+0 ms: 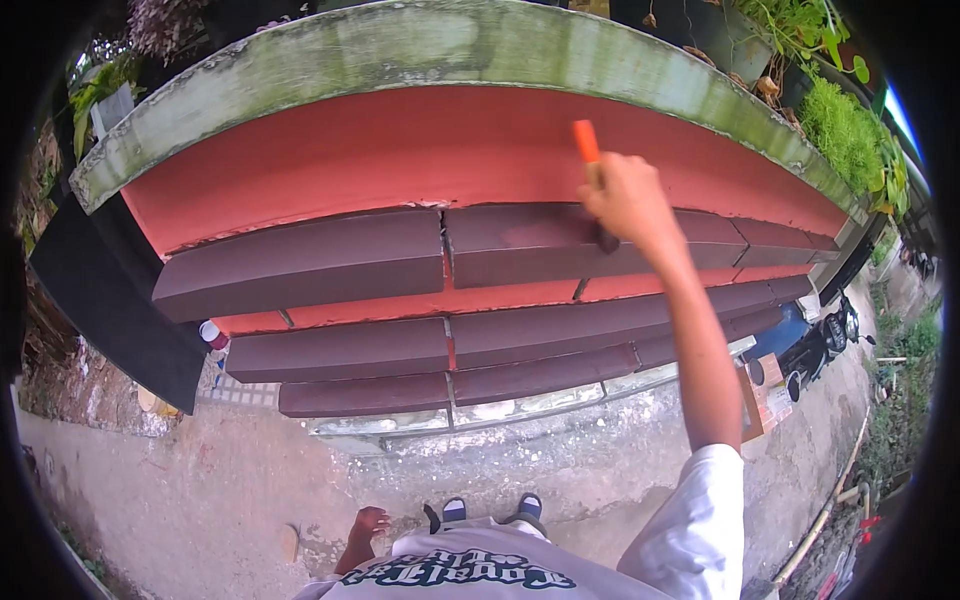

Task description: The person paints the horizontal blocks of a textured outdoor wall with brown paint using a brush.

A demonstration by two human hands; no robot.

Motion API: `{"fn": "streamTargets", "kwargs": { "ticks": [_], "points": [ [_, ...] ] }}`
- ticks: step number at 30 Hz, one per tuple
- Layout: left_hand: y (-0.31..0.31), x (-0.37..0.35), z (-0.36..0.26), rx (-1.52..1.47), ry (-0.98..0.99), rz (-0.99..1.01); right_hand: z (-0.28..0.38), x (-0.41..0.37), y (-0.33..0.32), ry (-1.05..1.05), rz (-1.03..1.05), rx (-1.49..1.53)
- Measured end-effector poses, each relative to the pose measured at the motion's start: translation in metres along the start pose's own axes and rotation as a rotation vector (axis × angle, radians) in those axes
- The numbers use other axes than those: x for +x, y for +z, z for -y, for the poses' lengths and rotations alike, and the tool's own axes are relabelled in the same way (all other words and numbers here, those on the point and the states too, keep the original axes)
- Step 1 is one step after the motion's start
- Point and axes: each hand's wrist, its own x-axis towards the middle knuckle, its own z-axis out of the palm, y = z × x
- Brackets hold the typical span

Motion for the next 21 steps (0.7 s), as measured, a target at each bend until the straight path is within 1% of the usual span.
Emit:
{"fn": "streamTargets", "kwargs": {
  "ticks": [2,4,7,8,11,12,14,15,17,18,20,21],
  "points": [
    [-0.002,-0.005,-0.004,0.016,0.011,0.0,0.042,0.0,0.016,-0.05,-0.094,0.053],
    [-0.005,-0.001,0.004,0.033,-0.017,0.02,0.072,0.008,0.02,-0.061,-0.047,0.159],
    [-0.007,0.004,0.016,0.045,-0.082,0.065,0.103,0.017,0.027,-0.083,-0.053,0.364],
    [-0.008,0.006,0.02,0.048,-0.11,0.082,0.107,0.019,0.033,-0.071,-0.063,0.454],
    [-0.007,0.009,0.025,0.095,-0.165,0.084,0.109,0.015,0.039,-0.057,0.011,0.846],
    [-0.006,0.007,0.024,0.108,-0.186,0.085,0.101,0.015,0.043,-0.017,0.027,0.901],
    [-0.008,0.001,0.022,0.096,-0.153,0.083,0.071,0.013,0.05,0.059,0.057,1.01],
    [-0.006,-0.004,0.018,0.088,-0.135,0.083,0.058,0.01,0.047,0.09,0.066,0.993],
    [-0.007,0.001,0.013,0.11,-0.135,0.082,0.023,0.008,0.042,0.038,0.018,0.811],
    [-0.008,0.002,0.013,0.119,-0.137,0.08,0.006,0.008,0.041,0.061,-0.015,0.733],
    [-0.012,0.004,0.014,0.091,-0.095,0.068,0.008,0.002,0.01,0.097,-0.007,0.438],
    [-0.012,0.005,0.013,0.077,-0.072,0.064,0.013,0.002,0.005,0.097,-0.033,0.321]
  ]
}}
